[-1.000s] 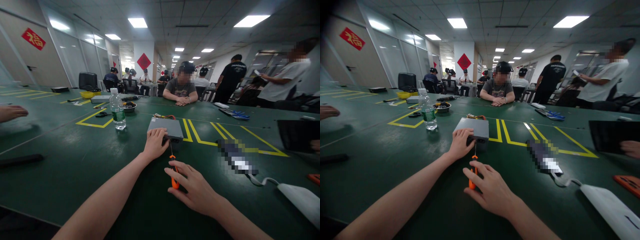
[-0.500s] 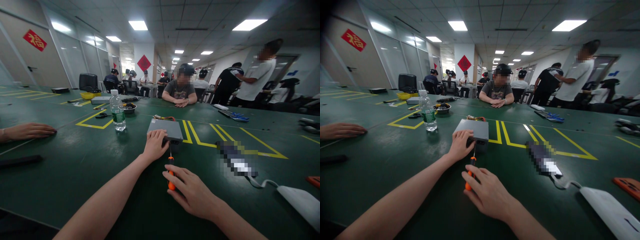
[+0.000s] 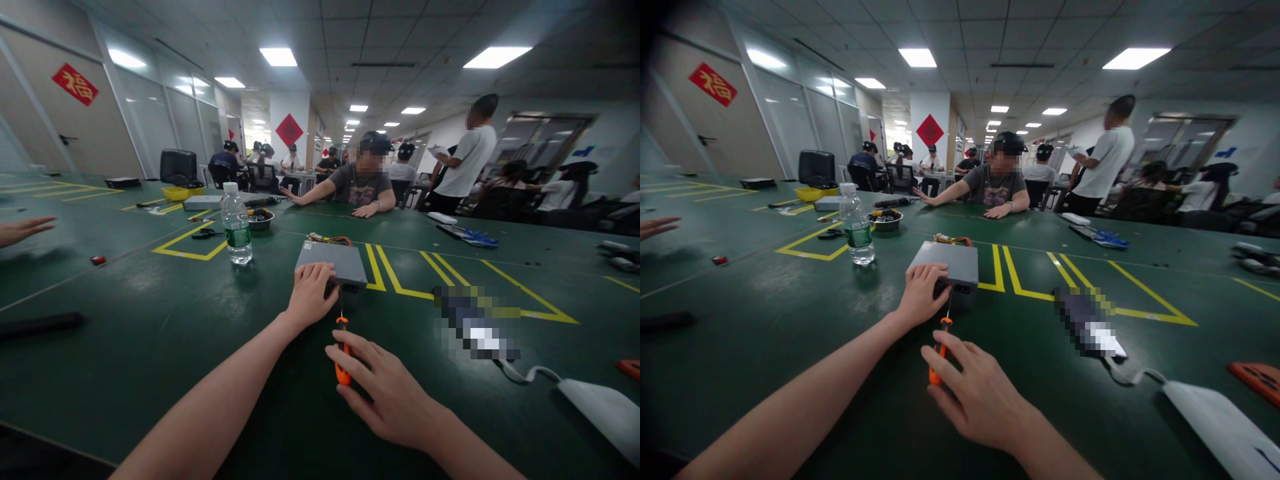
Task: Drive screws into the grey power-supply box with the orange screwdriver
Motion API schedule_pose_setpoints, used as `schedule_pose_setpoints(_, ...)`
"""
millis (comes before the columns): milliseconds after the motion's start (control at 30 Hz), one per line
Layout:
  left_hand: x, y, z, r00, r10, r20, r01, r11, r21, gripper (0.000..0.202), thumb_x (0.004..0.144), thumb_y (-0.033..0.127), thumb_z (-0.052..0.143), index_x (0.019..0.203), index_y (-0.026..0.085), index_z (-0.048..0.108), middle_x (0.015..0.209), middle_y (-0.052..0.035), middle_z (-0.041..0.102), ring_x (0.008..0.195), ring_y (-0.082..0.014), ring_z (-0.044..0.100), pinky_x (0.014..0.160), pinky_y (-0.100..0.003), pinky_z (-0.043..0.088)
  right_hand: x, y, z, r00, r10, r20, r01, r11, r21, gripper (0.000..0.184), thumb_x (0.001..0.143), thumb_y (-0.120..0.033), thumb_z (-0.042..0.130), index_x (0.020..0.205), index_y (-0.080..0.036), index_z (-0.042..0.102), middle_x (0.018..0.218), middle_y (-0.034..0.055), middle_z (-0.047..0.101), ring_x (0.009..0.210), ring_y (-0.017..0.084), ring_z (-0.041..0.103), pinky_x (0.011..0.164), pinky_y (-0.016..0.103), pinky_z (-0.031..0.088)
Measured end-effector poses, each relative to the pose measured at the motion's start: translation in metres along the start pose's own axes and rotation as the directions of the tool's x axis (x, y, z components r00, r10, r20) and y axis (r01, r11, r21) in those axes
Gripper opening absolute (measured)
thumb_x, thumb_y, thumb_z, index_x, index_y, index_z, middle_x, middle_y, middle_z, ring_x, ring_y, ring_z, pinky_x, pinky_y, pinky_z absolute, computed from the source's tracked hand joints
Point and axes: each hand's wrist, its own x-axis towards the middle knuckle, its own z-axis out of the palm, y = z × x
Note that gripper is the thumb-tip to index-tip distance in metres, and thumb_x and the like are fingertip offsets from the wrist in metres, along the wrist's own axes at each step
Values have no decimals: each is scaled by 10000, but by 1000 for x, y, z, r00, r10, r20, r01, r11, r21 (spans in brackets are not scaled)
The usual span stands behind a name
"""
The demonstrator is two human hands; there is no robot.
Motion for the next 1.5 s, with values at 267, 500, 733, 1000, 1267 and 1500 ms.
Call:
schedule_pose_setpoints(267, 0, 0, -1, 1000, 3, 8, -3, 1000, -6, 195, 796, 263, 534, 986, 224, 510, 1170, -26, 567, 1100, -206, 458, 933, -387, 299, -1, 4, 7, 987, -1, -158, 8, 999, 45, 209, 850, -270, 505, 1021, -150, 512, 1168, 162, 568, 920, 206, 609, 756, 354, 528)
schedule_pose_setpoints(500, 0, 0, -1, 1000, -11, 0, 11, 1000, -3, 201, 790, 260, 543, 986, 225, 511, 1163, -22, 571, 1096, -206, 462, 935, -387, 299, 1, 2, 5, 999, -12, -37, 11, 1000, -14, 359, 847, -269, 498, 1194, -182, 480, 1223, 147, 530, 1025, 236, 573, 796, 381, 519)
schedule_pose_setpoints(733, 0, 0, 1, 1000, -10, -6, 10, 1000, 0, 202, 790, 267, 551, 986, 232, 516, 1158, -16, 570, 1099, -200, 460, 933, -381, 303, 0, 5, 10, 971, -22, -237, 18, 1000, -15, 190, 841, -293, 533, 960, -146, 520, 1086, 154, 614, 897, 208, 624, 735, 350, 541)
schedule_pose_setpoints(1000, 0, 0, 0, 1000, -14, -5, 14, 1000, -2, 200, 791, 257, 549, 986, 232, 513, 1163, -16, 572, 1097, -199, 461, 931, -377, 301, 0, 3, 4, 993, -59, -105, 52, 996, -69, 349, 862, -260, 495, 1199, -173, 484, 1184, 150, 561, 980, 213, 601, 770, 347, 536)
schedule_pose_setpoints(1267, 0, 0, -1, 1000, -7, 5, 7, 1000, -5, 191, 804, 275, 535, 987, 229, 508, 1172, -21, 571, 1101, -206, 460, 937, -381, 287, -4, 11, 5, 946, -35, -321, 10, 997, -82, 177, 849, -262, 529, 985, -155, 492, 1068, 165, 611, 900, 205, 624, 714, 334, 548)
schedule_pose_setpoints(1500, 0, 0, 0, 1000, -7, 0, 7, 1000, 5, 186, 803, 272, 539, 981, 225, 511, 1169, -16, 573, 1101, -200, 460, 938, -375, 288, -3, 8, 6, 978, -129, -165, 89, 969, -231, 279, 866, -97, 396, 1109, -155, 522, 1138, 174, 552, 979, 205, 594, 768, 309, 537)
